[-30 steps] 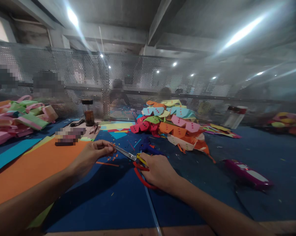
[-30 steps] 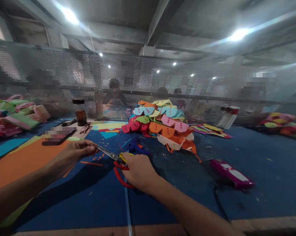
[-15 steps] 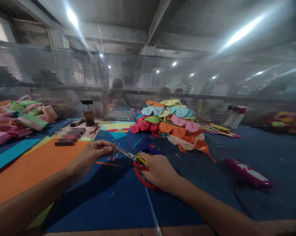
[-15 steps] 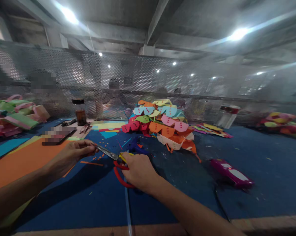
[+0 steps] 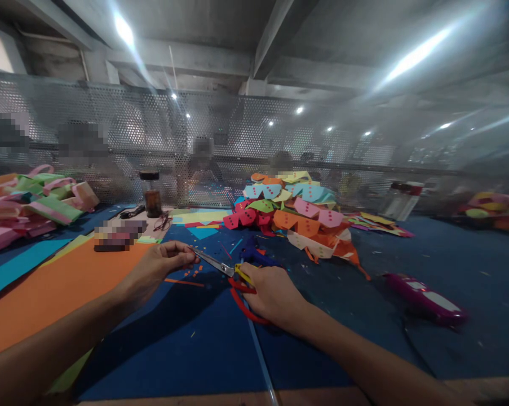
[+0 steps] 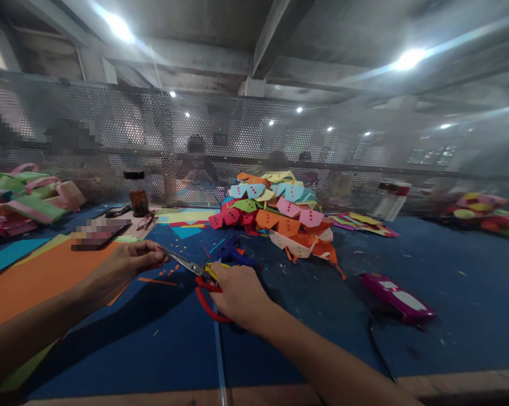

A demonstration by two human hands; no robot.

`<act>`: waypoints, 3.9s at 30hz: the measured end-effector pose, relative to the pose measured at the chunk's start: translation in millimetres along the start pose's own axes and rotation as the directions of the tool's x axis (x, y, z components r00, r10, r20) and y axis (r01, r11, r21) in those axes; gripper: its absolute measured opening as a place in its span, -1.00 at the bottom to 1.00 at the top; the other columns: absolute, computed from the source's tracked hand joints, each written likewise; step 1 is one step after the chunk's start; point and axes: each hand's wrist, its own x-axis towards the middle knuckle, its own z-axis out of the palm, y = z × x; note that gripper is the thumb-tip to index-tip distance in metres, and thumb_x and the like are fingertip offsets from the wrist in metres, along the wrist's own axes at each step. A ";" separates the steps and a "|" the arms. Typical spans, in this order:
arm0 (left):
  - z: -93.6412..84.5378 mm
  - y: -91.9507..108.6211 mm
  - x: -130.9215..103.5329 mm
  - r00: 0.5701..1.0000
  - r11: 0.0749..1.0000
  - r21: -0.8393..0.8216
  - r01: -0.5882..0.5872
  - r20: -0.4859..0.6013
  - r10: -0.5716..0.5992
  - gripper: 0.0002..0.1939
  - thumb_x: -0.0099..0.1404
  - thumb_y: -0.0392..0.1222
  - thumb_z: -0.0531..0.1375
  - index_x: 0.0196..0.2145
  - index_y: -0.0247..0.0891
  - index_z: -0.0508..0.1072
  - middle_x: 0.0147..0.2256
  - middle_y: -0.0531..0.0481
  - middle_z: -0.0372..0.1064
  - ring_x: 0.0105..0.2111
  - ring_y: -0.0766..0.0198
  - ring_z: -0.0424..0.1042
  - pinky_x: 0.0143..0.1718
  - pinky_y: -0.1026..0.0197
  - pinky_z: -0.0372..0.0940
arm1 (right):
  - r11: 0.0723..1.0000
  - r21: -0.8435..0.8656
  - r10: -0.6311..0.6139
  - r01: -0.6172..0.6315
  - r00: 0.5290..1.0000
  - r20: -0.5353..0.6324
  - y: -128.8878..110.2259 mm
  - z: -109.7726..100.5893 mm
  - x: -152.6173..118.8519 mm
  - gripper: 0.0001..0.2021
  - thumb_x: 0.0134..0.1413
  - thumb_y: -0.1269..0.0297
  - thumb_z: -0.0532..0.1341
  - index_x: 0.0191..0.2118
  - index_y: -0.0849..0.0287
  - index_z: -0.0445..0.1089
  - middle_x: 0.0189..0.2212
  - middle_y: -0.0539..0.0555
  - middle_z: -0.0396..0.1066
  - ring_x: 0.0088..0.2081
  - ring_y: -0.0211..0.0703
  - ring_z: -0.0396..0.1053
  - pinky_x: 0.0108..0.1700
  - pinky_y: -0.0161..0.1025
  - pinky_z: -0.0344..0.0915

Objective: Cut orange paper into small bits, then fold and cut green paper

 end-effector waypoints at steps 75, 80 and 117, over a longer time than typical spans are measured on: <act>6.2 4.7 -5.4 0.998 0.998 -0.067 0.003 -0.060 -0.007 -0.75 0.04 -0.10 0.41 -0.34 -0.26 0.55 -0.44 0.01 0.50 -0.38 0.31 0.43 -0.24 0.26 0.29 | 0.994 0.110 0.011 -0.013 1.000 0.014 -9.6 -7.2 -0.7 -0.82 0.16 0.19 0.13 -0.19 0.13 0.36 -0.38 0.04 0.49 -0.36 -0.15 0.43 -0.41 -0.28 -0.04; 6.2 4.1 -5.5 0.998 0.999 -0.052 -0.005 -0.060 0.002 -0.75 0.05 -0.11 0.40 -0.33 -0.27 0.56 -0.43 -0.01 0.50 -0.39 0.28 0.42 -0.26 0.24 0.28 | 0.999 0.034 0.007 -0.007 1.000 0.010 -8.2 -4.6 -0.9 -0.79 0.17 0.13 0.13 -0.18 0.12 0.36 -0.40 0.06 0.52 -0.36 -0.11 0.47 -0.42 -0.26 -0.05; 1.3 -1.0 -1.4 0.999 1.000 0.005 -0.024 -0.021 0.024 -0.81 0.09 -0.10 0.37 -0.39 -0.26 0.53 -0.43 0.00 0.52 -0.40 0.32 0.40 -0.28 0.29 0.25 | 1.000 -0.028 0.002 -0.002 1.000 -0.014 -1.4 2.4 -0.2 -0.81 0.12 0.18 0.17 -0.19 0.11 0.39 -0.44 0.05 0.52 -0.42 -0.09 0.44 -0.46 -0.24 -0.14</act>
